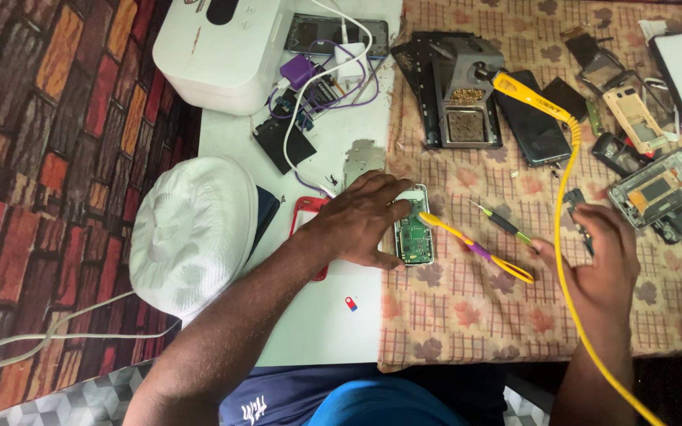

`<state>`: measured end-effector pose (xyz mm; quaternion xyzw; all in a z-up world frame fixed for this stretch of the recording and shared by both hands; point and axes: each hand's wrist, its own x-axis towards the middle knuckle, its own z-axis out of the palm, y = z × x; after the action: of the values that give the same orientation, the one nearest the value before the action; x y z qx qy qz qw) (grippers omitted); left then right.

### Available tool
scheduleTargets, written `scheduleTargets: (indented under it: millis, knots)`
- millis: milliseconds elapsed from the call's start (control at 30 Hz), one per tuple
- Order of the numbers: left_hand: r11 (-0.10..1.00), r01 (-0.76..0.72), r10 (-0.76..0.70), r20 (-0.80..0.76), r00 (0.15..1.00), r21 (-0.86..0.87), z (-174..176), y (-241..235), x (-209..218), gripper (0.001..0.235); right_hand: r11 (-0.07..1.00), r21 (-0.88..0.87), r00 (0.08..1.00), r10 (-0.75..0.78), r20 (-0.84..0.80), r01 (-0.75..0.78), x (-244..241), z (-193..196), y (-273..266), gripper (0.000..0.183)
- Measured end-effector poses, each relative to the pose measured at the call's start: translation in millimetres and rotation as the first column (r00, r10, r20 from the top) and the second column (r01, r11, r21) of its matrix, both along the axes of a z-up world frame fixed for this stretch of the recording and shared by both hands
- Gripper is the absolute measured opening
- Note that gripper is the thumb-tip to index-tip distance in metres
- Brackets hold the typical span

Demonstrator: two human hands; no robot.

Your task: The person uses a screwdriver to adjust components on a smartphone motherboard, then uses a toothbrush to clean the board, and finally applies a soldering iron to specific points on the circuit. The work is performed on a cluttered workbench with various phone parts and tools visible.

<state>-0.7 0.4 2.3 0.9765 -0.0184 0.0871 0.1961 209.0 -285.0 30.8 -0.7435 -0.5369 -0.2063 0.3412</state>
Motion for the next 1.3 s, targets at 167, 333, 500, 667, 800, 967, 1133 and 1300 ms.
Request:
scheduleTargets:
  millis: [167, 333, 500, 667, 800, 967, 1133, 1300]
  knots:
    - [1.000, 0.001, -0.001, 0.023, 1.000, 0.002, 0.7, 0.0, -1.0, 0.086, 0.986, -0.152, 0.996, -0.062, 0.068, 0.071, 15.8, -10.7, -1.0, 0.043]
    - [1.000, -0.006, 0.006, 0.013, 1.000, 0.000, -2.5, -0.9, -1.2, 0.088, 0.988, -0.141, 0.997, -0.057, 0.057, 0.065, 19.4, -30.8, -9.9, 0.033]
    - [1.000, -0.005, 0.005, 0.008, 1.000, -0.005, -0.3, -0.6, -1.6, 0.088, 0.989, -0.083, 0.992, -0.121, -0.023, 0.119, 25.5, -40.1, -14.0, 0.027]
    - [1.000, -0.007, 0.007, 0.033, 0.999, -0.014, -0.3, -1.2, -3.1, 0.087, 0.986, -0.060, 0.982, -0.162, -0.095, 0.157, 24.2, -47.9, -13.2, 0.022]
    - [1.000, -0.006, 0.007, 0.057, 0.998, -0.010, -1.1, -1.0, -3.6, 0.084, 0.984, -0.059, 0.979, -0.172, -0.105, 0.167, 27.4, -48.2, -11.2, 0.021]
    - [1.000, 0.009, -0.009, 0.090, 0.996, 0.001, -3.9, 0.3, -4.1, 0.084, 0.981, -0.041, 0.976, -0.195, -0.099, 0.192, 34.9, -52.5, -11.1, 0.025]
    - [1.000, 0.014, -0.012, 0.087, 0.996, -0.015, -4.4, 0.3, -4.6, 0.085, 0.986, -0.075, 0.983, -0.157, -0.097, 0.150, 61.8, -44.4, -7.3, 0.026]
    - [1.000, 0.027, -0.029, 0.149, 0.988, 0.012, -11.1, -0.5, -3.4, 0.087, 0.998, -0.054, 0.988, -0.038, -0.152, 0.030, 128.0, -30.6, 18.4, 0.031]
